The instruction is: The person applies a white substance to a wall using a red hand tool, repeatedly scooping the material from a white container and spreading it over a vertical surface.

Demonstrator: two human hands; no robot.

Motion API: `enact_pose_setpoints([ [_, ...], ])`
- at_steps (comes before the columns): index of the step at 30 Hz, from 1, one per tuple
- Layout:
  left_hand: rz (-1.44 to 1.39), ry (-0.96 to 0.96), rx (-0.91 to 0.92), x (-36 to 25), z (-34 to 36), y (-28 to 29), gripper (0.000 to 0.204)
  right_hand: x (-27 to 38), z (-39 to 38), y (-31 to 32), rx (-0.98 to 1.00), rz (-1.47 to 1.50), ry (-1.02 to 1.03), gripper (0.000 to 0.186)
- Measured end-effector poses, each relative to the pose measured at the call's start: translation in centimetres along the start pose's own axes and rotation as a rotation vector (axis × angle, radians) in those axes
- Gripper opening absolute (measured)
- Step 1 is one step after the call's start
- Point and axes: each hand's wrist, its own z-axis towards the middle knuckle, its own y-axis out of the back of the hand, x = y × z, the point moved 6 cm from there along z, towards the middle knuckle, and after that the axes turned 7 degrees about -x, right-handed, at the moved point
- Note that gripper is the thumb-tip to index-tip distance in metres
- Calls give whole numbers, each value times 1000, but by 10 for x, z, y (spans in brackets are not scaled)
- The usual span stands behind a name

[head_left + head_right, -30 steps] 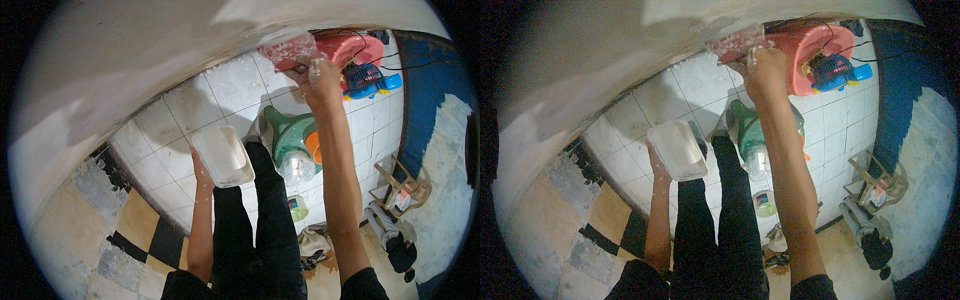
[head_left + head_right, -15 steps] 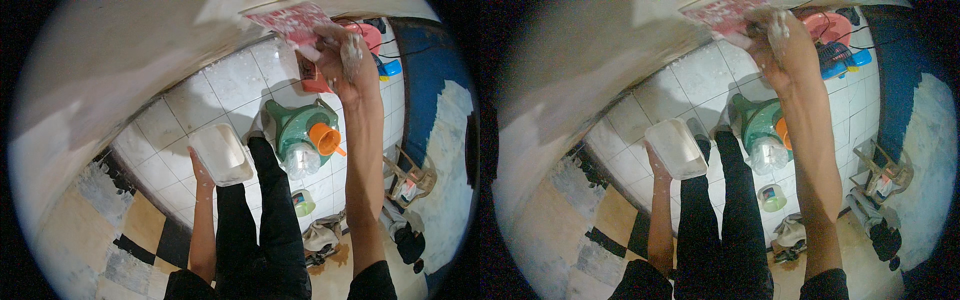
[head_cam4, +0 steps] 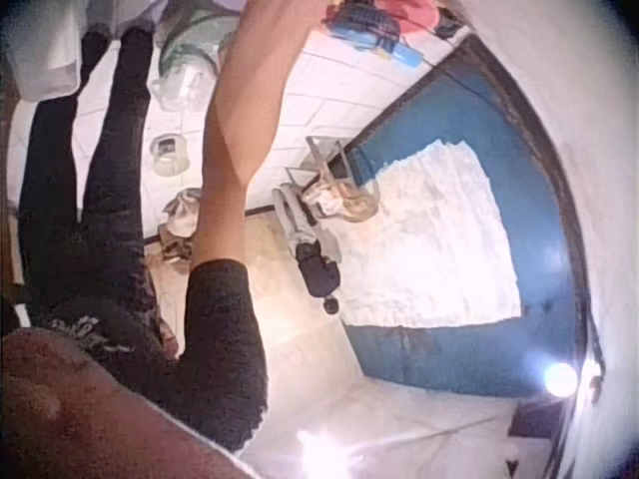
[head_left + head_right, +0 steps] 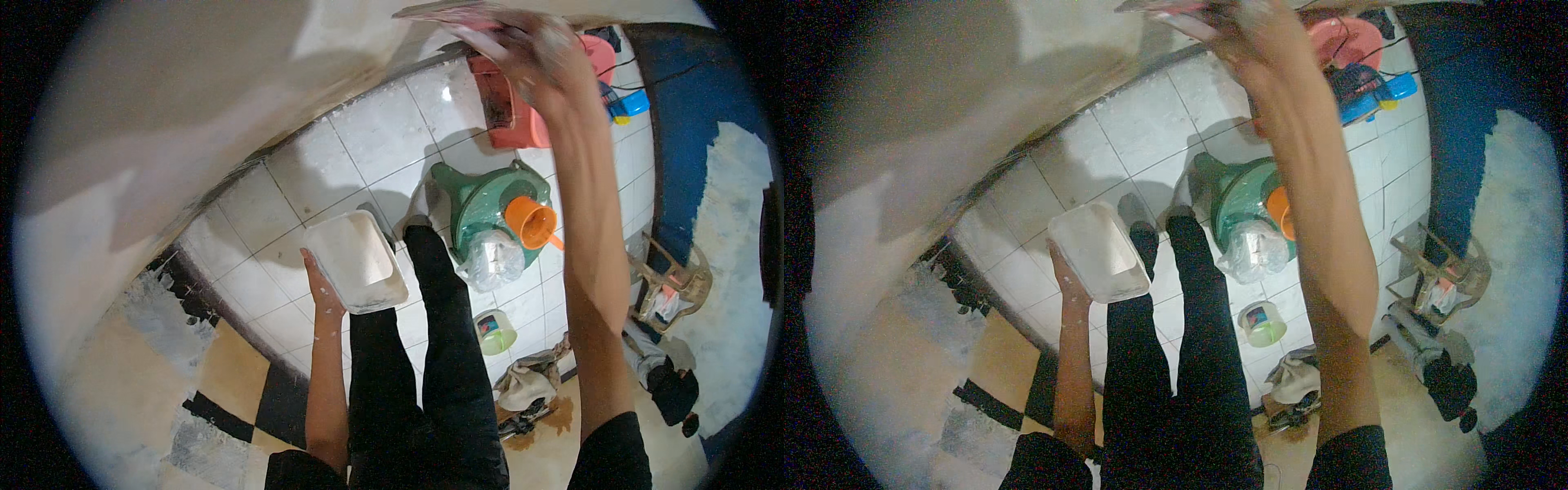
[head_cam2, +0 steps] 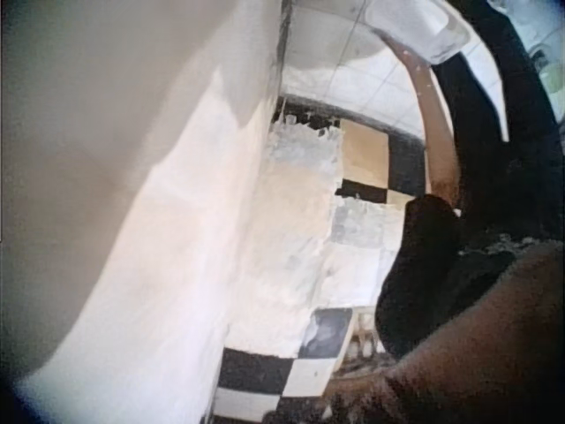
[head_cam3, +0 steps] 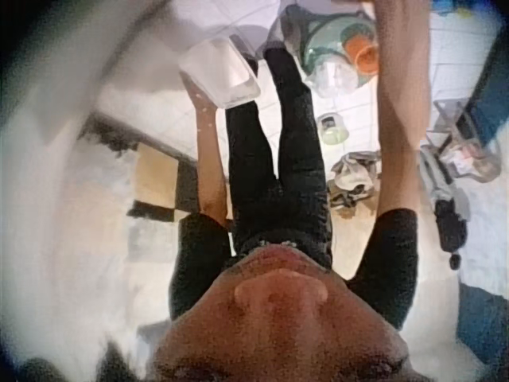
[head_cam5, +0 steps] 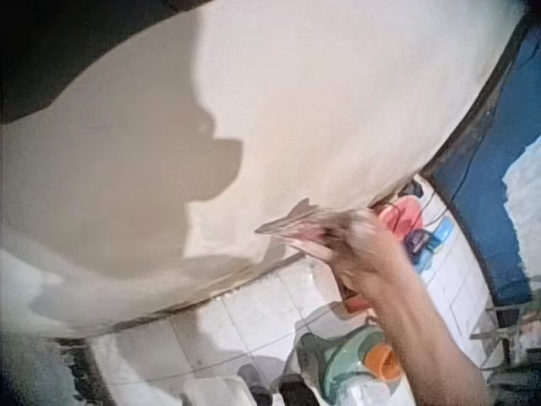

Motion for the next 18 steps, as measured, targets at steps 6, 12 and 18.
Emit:
enact_pose_setpoints([
  [6, -100, 16, 12, 6, -14, 8, 71, 7, -58, 16, -310, -76, -186, 24],
  [12, -214, 43, -35, 24, -21, 15, 66, -49, 34, 34, -314, 34, -135, 23],
  [18, -239, 36, -98, 40, -30, 45, 66, 34, 22, 30, 103, 43, -201, 26],
])
